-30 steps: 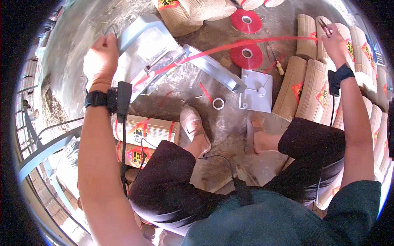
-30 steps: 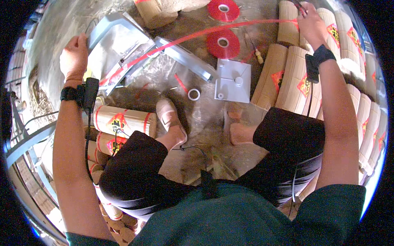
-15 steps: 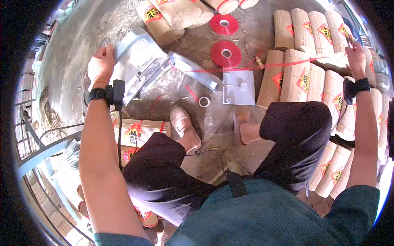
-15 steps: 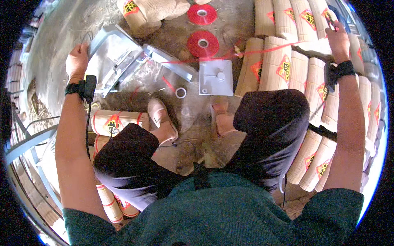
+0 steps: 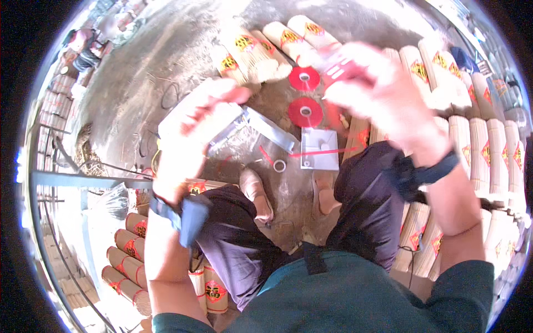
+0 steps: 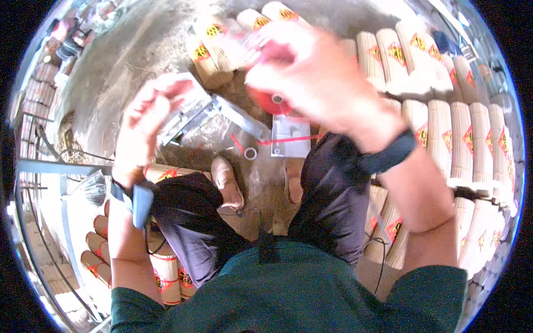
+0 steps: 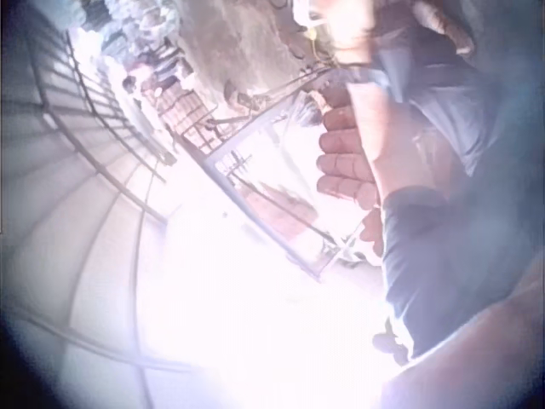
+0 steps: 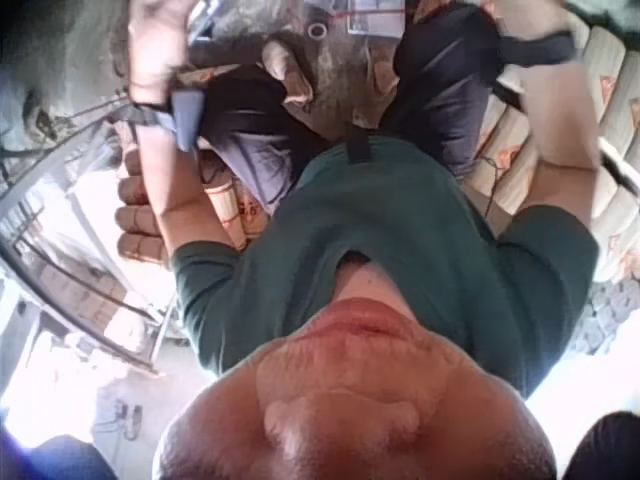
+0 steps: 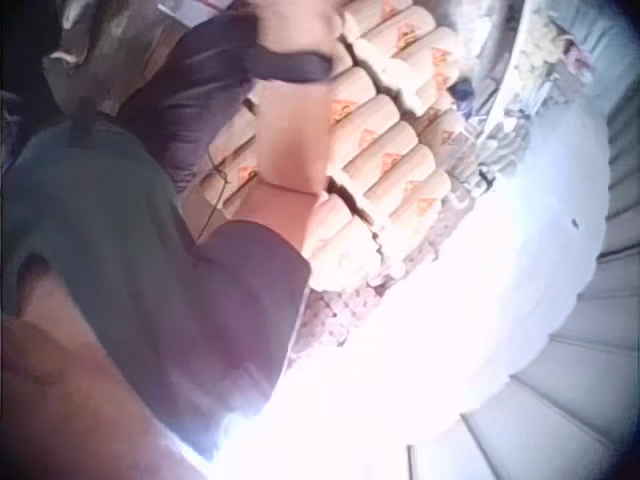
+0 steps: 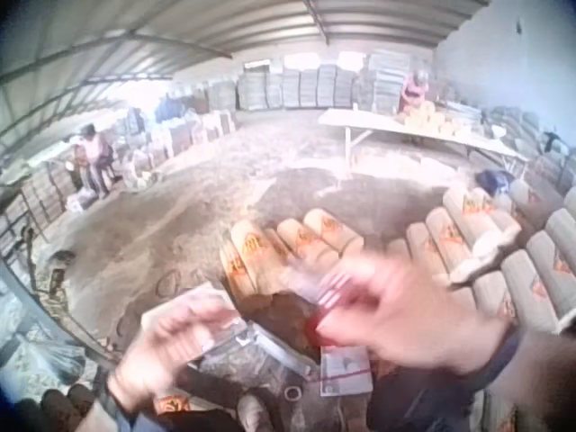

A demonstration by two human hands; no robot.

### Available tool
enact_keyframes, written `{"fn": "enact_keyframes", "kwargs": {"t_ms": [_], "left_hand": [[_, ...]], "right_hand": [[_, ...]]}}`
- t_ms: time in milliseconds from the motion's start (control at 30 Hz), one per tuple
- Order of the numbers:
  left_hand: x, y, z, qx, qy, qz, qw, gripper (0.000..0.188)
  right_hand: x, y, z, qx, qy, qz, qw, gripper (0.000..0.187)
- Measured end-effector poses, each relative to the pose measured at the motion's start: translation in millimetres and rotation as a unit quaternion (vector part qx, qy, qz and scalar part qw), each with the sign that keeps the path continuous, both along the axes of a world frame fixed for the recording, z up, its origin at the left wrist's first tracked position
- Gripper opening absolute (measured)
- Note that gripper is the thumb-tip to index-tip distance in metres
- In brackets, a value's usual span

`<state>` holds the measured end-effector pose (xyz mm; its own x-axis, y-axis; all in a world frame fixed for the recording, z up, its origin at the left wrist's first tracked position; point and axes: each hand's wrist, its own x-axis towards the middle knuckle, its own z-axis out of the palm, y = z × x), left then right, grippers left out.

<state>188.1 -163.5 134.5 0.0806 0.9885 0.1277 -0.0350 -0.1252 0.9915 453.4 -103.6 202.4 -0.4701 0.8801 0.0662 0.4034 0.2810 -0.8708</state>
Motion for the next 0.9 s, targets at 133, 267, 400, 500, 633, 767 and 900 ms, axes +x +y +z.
{"fn": "enact_keyframes", "kwargs": {"t_ms": [133,267,400,500,633,767,900], "left_hand": [[49,-60,20,-0.027,-0.124,-0.027,0.992,0.047],[62,-95,9,-0.083,-0.161,-0.03,0.983,0.032],[64,-133,-5,-0.053,-0.138,0.002,0.989,0.016],[51,-159,-7,-0.095,-0.146,0.016,0.985,0.014],[36,-192,-3,-0.074,-0.138,0.053,0.986,0.012],[10,-201,-13,-0.057,-0.053,0.001,0.997,0.012],[-19,-212,8,-0.072,-0.011,0.045,0.996,0.009]], "right_hand": [[-35,-43,-8,-0.126,0.172,0.114,0.97,0.012],[-47,-70,-13,-0.122,0.204,0.125,0.963,0.011],[-47,-82,-19,-0.138,0.219,0.121,0.958,0.01],[-39,-83,-20,-0.2,0.263,0.119,0.936,0.01],[-36,-82,-16,-0.236,0.358,0.105,0.897,0.019],[6,-56,-10,-0.218,0.455,0.094,0.858,0.03],[49,-23,-11,-0.213,0.49,0.048,0.844,0.034]]}}
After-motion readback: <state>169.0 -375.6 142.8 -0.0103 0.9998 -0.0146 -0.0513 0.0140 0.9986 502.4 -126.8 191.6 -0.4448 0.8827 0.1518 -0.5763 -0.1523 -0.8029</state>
